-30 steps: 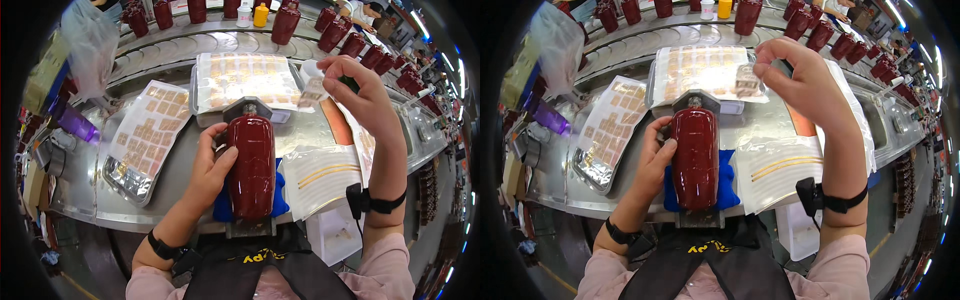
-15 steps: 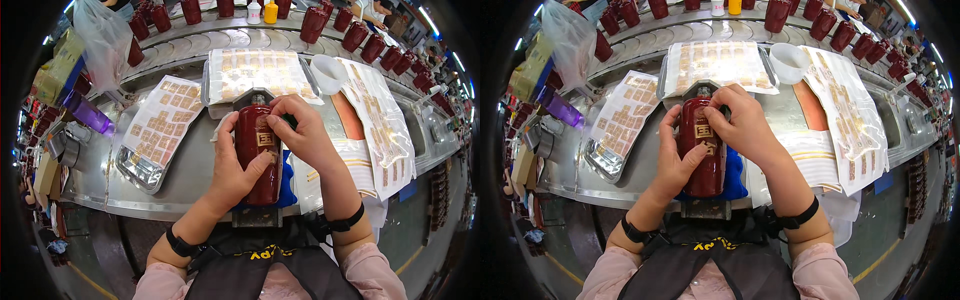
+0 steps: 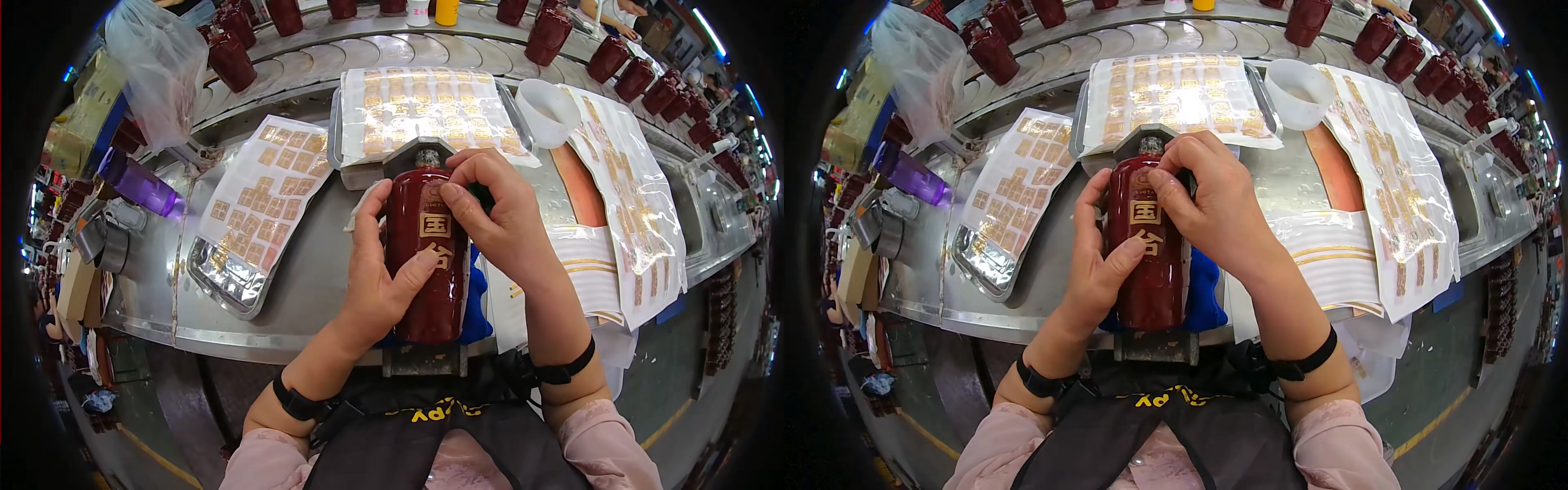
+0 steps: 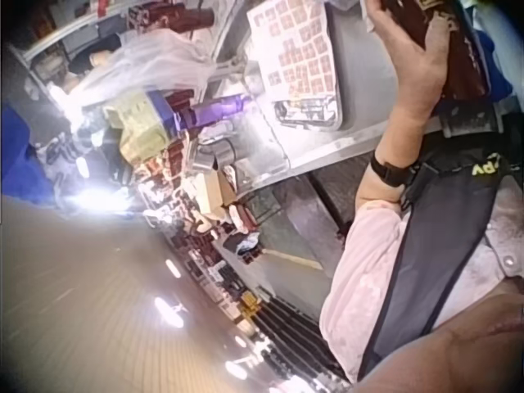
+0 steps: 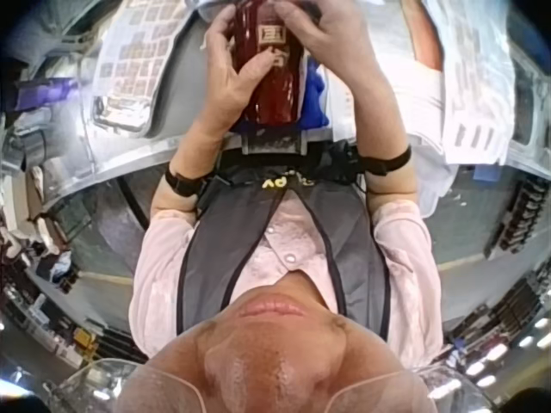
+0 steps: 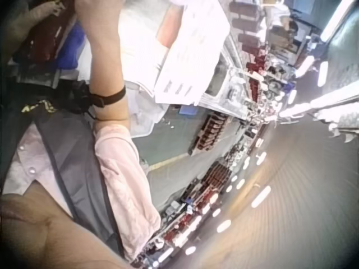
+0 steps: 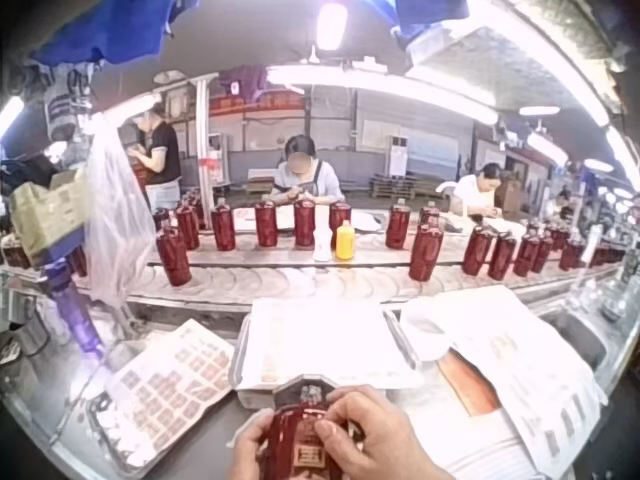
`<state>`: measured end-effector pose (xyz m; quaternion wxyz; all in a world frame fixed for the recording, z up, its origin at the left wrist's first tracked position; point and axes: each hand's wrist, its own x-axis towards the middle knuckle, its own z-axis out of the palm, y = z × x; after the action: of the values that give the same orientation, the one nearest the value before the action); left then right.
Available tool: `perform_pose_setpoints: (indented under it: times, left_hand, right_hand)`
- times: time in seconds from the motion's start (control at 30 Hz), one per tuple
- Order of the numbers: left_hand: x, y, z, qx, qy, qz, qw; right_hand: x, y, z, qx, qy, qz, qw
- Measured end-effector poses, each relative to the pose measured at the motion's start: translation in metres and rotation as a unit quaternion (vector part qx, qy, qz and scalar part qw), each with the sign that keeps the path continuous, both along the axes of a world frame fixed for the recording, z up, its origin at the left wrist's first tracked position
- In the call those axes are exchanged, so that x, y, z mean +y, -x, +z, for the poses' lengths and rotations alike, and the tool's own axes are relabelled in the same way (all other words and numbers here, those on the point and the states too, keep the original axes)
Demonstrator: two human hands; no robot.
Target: Applying decorative labels and seals to red liquor bottles at a factory workstation.
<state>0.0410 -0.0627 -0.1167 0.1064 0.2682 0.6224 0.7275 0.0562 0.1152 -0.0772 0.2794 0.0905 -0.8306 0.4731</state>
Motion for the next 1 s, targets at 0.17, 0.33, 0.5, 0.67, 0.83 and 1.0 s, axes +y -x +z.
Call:
perform_pose_setpoints:
  times: [0.17, 0.33, 0.5, 0.67, 0.83, 1.0]
  left_hand:
    - [-0.001, 0.002, -0.002, -0.007, 0.011, -0.004, 1.000]
    - [-0.001, 0.002, -0.001, 0.007, 0.024, -0.004, 1.000]
    - [0.000, 0.000, -0.001, 0.000, 0.015, -0.002, 1.000]
    - [0.003, 0.000, 0.000, -0.012, 0.004, -0.001, 1.000]
    - [0.002, 0.001, 0.002, -0.012, -0.011, 0.008, 1.000]
    - [0.004, 0.021, 0.005, -0.028, -0.010, 0.052, 0.998]
  right_hand:
    - [0.001, 0.001, 0.000, 0.013, -0.019, 0.000, 1.000]
    - [0.001, 0.003, -0.001, 0.008, -0.011, -0.001, 1.000]
    - [0.001, 0.003, -0.001, 0.006, -0.012, -0.005, 1.000]
    - [0.002, 0.003, -0.001, -0.005, -0.020, -0.025, 0.999]
    - [0.001, -0.014, 0.000, 0.035, -0.028, -0.079, 0.996]
    - [-0.012, -0.041, -0.006, 0.004, -0.119, -0.067, 0.991]
